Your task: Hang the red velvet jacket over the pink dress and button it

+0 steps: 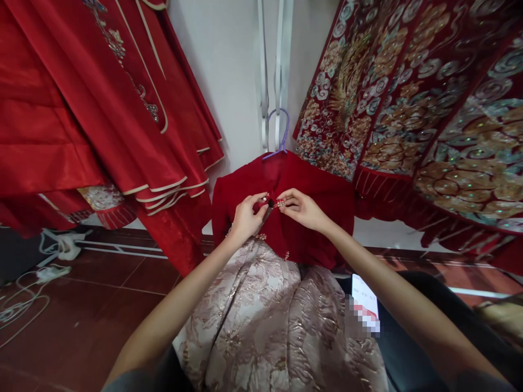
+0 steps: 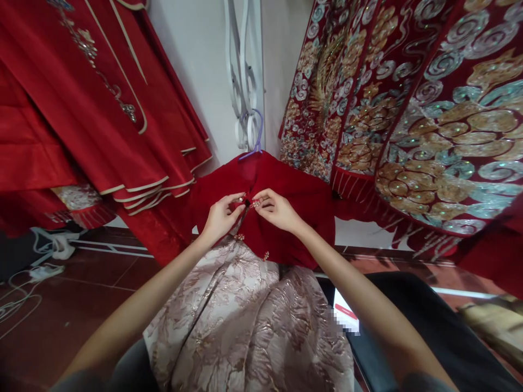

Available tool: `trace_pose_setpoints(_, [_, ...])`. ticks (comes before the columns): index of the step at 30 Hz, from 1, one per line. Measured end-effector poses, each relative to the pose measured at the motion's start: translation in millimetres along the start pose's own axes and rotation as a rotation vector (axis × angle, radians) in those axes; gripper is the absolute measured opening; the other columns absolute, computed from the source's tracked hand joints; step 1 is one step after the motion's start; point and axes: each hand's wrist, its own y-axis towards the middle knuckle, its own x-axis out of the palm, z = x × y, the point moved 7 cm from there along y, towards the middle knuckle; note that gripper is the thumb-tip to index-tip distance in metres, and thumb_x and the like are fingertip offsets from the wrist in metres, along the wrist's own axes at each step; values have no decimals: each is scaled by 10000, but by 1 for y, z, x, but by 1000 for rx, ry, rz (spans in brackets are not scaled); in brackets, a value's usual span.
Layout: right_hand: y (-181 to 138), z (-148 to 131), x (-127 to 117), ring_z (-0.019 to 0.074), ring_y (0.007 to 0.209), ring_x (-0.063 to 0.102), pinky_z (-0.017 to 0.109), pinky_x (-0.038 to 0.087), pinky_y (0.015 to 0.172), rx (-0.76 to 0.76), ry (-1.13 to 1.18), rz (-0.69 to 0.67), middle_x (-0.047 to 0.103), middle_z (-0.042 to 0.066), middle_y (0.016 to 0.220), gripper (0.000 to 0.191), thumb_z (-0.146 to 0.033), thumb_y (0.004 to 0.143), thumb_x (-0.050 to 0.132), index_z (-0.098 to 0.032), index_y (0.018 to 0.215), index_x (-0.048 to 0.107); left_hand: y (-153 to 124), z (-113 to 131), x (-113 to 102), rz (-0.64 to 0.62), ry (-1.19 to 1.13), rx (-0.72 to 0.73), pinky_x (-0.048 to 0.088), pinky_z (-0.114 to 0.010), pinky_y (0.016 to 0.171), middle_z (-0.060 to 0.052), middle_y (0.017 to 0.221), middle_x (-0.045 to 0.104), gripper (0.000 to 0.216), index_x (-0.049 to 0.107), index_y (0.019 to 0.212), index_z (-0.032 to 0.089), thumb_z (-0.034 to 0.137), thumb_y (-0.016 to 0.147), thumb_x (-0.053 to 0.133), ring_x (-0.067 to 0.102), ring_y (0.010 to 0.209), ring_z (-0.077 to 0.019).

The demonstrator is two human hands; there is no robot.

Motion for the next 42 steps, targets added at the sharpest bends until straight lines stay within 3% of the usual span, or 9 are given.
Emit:
trace_pose_setpoints(4, [0,4,-1,156,863,627,350,537,820,10,17,56,646,54,971,265,-344,768,664,-198,977,590,-2,-8,0,81,-157,-44,525,-258,728,-53,939,705,287,559,1034,195,204,768,666,678,892,-167])
trace_pose_setpoints(7, [0,1,1,155,865,631,338,542,803,-6,22,74,653,54,982,262,-359,780,661,-197,976,594,3,-12,5,60,-213,-49,525,-250,731,-50,890,709,198,578,897,176,180,731,687,686,835,-156])
trace_pose_setpoints(10, [1,-5,3,162,883,635,316,551,766,-37,-24,99,653,52,984,239,-363,803,637,-204,975,589,8,-8,5,24,-139,-16,523,-260,771,-41,904,715,118,627,846,180,161,734,660,680,829,-151])
trace_pose_setpoints(18, [2,-23,5,163,838,616,315,572,715,-175,-272,177,615,58,980,137,-312,858,551,-219,955,576,11,10,1,-68,22,5,528,-285,764,-35,907,730,157,681,905,195,210,763,616,683,812,-173])
trace_pose_setpoints(23, [2,-26,4,170,857,612,325,580,723,-170,-285,131,607,62,995,158,-321,866,537,-222,984,571,13,22,2,-108,89,71,537,-293,751,-46,890,733,150,682,882,190,276,776,620,690,820,-193])
trace_pose_setpoints(42, [11,-23,-6,163,858,633,332,568,754,-99,-186,18,616,41,968,277,-332,774,652,-224,1001,537,17,39,6,-216,188,212,508,-240,659,-24,761,707,88,651,808,189,226,770,582,669,703,-155])
